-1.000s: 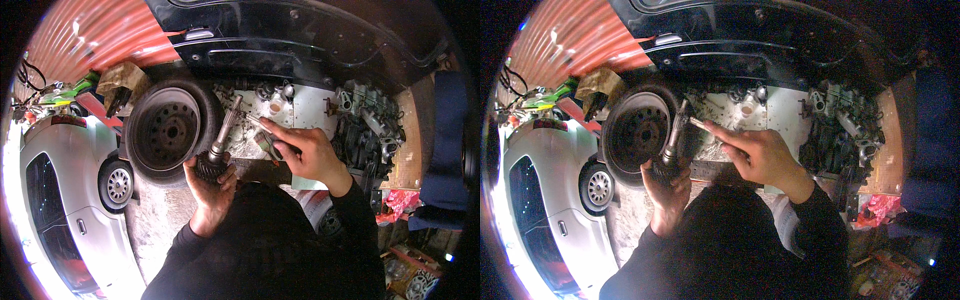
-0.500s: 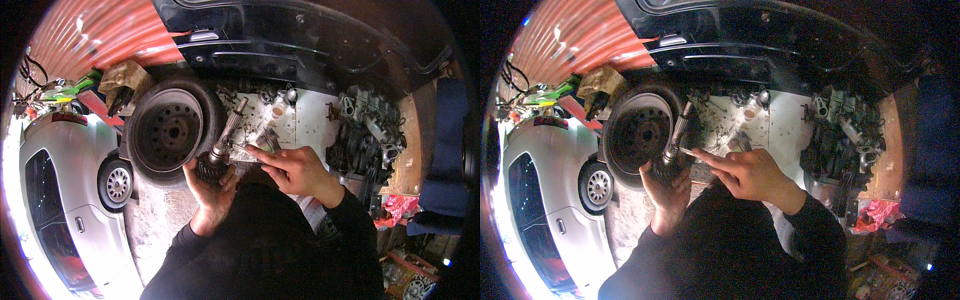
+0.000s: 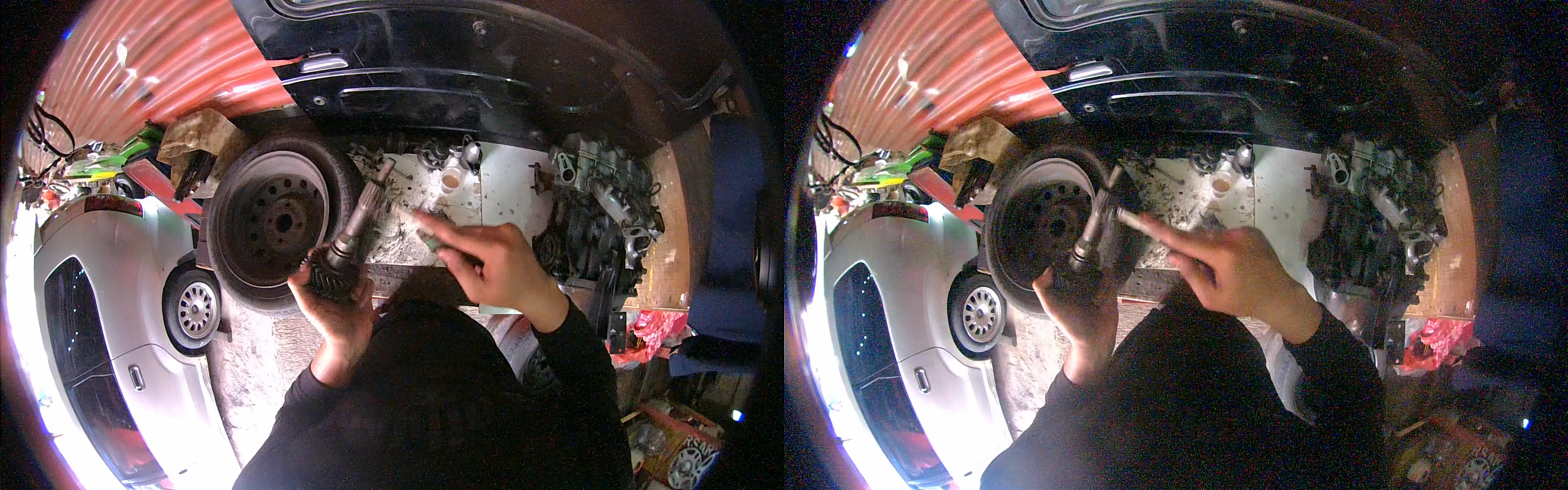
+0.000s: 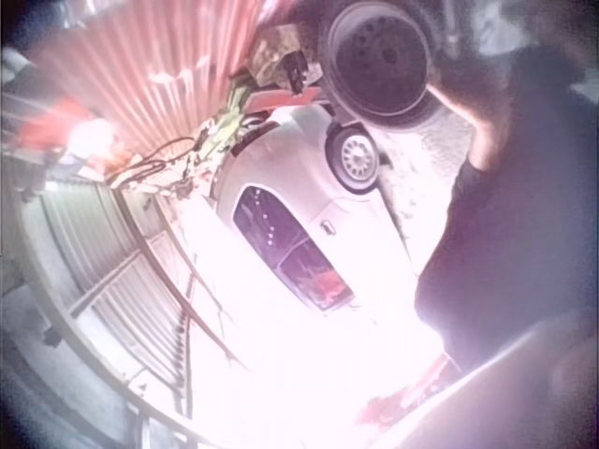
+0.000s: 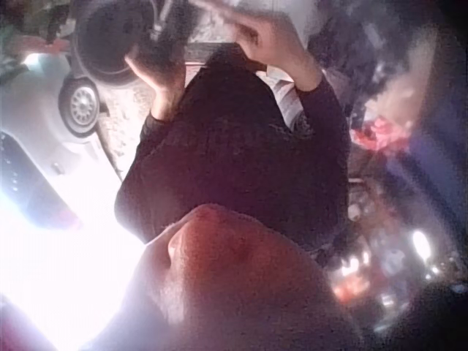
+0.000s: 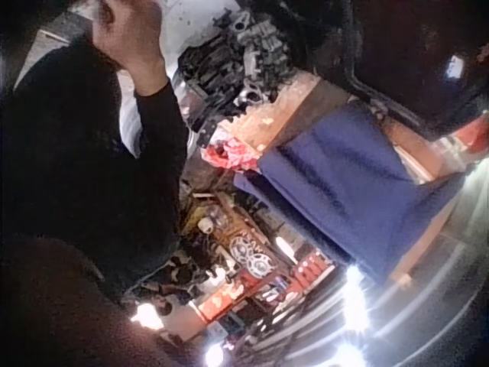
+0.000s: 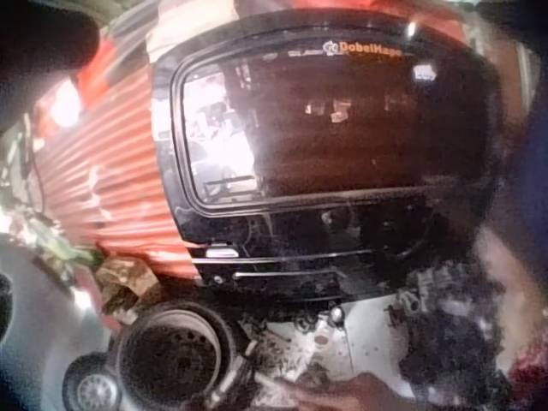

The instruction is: The person holds a metal gear shaft and uses a wire brush to scrub its surface. They rotate the shaft to access different areas and continue brushing throughout the clip.

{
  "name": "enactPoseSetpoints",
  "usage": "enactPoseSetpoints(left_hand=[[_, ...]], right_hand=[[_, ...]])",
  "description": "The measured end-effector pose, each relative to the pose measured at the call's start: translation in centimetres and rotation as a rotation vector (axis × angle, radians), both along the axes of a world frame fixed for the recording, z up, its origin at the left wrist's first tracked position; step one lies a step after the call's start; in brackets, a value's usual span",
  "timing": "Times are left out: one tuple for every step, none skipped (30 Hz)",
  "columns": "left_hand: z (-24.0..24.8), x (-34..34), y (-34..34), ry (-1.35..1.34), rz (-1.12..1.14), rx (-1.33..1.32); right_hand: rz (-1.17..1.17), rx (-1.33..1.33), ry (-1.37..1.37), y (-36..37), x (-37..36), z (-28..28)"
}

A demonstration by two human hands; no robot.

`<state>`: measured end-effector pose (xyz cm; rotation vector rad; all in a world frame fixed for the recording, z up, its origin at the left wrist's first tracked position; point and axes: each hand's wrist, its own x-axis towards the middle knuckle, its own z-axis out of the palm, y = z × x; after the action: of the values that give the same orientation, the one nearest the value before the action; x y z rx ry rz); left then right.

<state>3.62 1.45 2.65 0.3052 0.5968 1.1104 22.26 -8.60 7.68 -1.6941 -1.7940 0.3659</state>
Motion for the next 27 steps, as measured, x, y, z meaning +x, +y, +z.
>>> enactPoseSetpoints(left_hand=[[-0.3, 0.0, 0.2, 0.010, 0.049, 0.037], [-0.5, 0.1, 0.3, 0.019, 0.091, 0.070], [-1.6, -0.5, 1.1, 0.016, 0.103, 0.140], [-2.4, -0.9, 1.5, 0.013, 0.116, 0.209], [-1.9, -1.0, 1.5, -0.058, 0.096, 0.311], [-1.9, -1.0, 1.8, -0.021, 0.139, 0.393], [-1.9, -1.0, 2.2, 0.016, 0.181, 0.476], [-2.0, -0.9, 2.8, 0.053, 0.223, 0.558], [-2.4, -1.0, 3.4, 0.099, 0.252, 0.662], [-2.6, -1.1, 3.7, 0.125, 0.290, 0.717], [-2.5, -1.2, 3.9, 0.154, 0.329, 0.772], [-2.4, -1.3, 4.0, 0.183, 0.368, 0.826], [-2.2, -1.2, 4.2, 0.255, 0.432, 0.842], [-1.9, -1.1, 4.3, 0.323, 0.477, 0.902], [-1.7, -1.1, 4.5, 0.391, 0.522, 0.962], [-1.4, -1.1, 4.6, 0.460, 0.568, 1.021], [-0.9, -1.3, 4.7, 0.550, 0.612, 1.088], [-0.5, -1.5, 4.8, 0.607, 0.643, 1.146], [-0.2, -1.7, 4.8, 0.664, 0.673, 1.204], [0.0, -2.0, 5.0, 0.720, 0.703, 1.261], [-0.3, -2.3, 5.4, 0.719, 0.719, 1.342], [-0.1, -2.6, 5.6, 0.738, 0.711, 1.406], [0.0, -3.2, 5.9, 0.765, 0.707, 1.469], [0.2, -3.7, 6.2, 0.789, 0.702, 1.533], [1.0, -4.6, 7.3, 0.839, 0.742, 1.762], [1.7, -5.0, 7.3, 0.866, 0.709, 1.804], [2.9, -5.3, 7.3, 0.897, 0.669, 1.850]], right_hand=[[-0.041, 0.005, 0.041, 0.0, 0.0, 0.0], [-0.087, 0.009, 0.079, 0.0, 0.0, 0.1], [-0.022, 0.036, 0.023, 0.0, -0.5, -1.1], [-0.019, 0.046, 0.041, -0.1, -0.8, -1.3], [-0.014, 0.055, 0.058, -0.1, -1.0, -1.5], [-0.010, 0.063, 0.076, 0.0, -1.2, -1.6], [-0.120, 0.069, 0.205, 0.2, -1.2, -1.2], [-0.093, 0.106, 0.175, 0.2, -1.5, -1.4], [-0.068, 0.143, 0.146, 0.1, -2.1, -1.8], [-0.042, 0.180, 0.116, 0.1, -2.6, -2.0], [0.004, -0.010, 0.084, 0.0, -3.0, -0.6], [-0.028, 0.069, 0.118, 0.2, -2.9, -0.8], [-0.060, 0.149, 0.153, 0.6, -2.7, -1.4], [-0.055, 0.178, 0.168, 0.7, -2.8, -1.7], [-0.050, 0.205, 0.182, 0.6, -2.9, -2.0], [-0.051, 0.202, 0.191, 0.6, -3.2, -2.0], [-0.050, 0.199, 0.201, 0.5, -3.3, -2.0], [-0.049, 0.196, 0.211, 0.5, -3.5, -2.0], [-0.030, 0.222, 0.204, 0.5, -3.7, -2.0], [-0.012, 0.248, 0.197, 0.5, -4.0, -1.9], [0.004, 0.274, 0.190, 0.5, -4.2, -1.8], [0.019, 0.317, 0.212, 0.6, -4.3, -1.7], [0.046, 0.359, 0.238, 0.9, -4.5, -1.7], [0.003, 0.343, 0.283, 1.0, -4.2, -1.2], [-0.040, 0.326, 0.328, 1.1, -3.7, -0.4], [-0.034, 0.340, 0.324, 1.1, -3.7, -0.7], [-0.031, 0.353, 0.327, 1.2, -3.7, -0.8]])
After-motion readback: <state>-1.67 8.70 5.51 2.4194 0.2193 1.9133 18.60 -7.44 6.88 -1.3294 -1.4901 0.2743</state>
